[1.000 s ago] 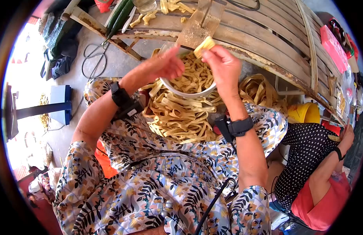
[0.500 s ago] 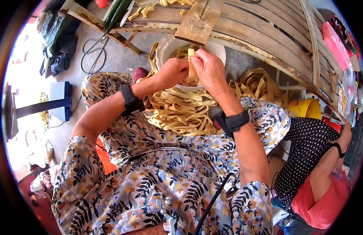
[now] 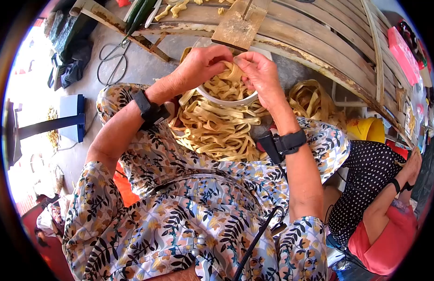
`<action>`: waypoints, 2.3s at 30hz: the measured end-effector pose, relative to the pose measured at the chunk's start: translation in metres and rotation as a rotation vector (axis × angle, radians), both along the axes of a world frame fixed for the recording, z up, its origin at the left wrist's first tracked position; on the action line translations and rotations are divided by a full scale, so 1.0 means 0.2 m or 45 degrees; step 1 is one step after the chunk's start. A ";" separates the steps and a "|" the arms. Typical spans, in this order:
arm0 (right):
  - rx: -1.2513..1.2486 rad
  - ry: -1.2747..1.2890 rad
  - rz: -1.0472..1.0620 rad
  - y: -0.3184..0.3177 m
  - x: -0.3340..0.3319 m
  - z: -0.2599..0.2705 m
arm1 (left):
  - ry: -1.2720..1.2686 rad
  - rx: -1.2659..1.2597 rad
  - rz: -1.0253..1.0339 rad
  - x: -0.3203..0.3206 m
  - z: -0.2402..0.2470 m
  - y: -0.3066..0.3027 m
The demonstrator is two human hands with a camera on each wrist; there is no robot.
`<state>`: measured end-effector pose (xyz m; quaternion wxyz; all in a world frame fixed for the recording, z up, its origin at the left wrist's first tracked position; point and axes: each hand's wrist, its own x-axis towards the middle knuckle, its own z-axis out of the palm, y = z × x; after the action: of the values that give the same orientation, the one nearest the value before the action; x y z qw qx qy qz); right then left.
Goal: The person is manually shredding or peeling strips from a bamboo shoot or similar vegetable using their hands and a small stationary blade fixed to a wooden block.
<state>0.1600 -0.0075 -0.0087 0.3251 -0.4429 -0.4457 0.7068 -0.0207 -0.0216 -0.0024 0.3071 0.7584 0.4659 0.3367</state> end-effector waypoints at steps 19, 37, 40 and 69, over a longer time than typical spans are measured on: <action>-0.413 0.513 -0.039 0.04 0.03 -0.07 | -0.051 -0.008 0.087 0.02 -0.03 0.04; 0.300 0.018 0.018 0.03 -0.02 -0.01 | -0.719 -0.956 -0.073 -0.04 0.02 0.05; 0.295 0.129 0.043 0.02 0.01 0.02 | -0.899 -0.978 0.035 -0.04 0.03 0.05; 0.003 0.246 0.215 0.01 0.00 0.04 | -0.817 -0.738 0.238 -0.16 0.12 0.05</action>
<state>0.1604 -0.0058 -0.0001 0.3064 -0.3332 -0.4489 0.7704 -0.0522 -0.0110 0.0208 0.6044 0.4527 0.4889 0.4368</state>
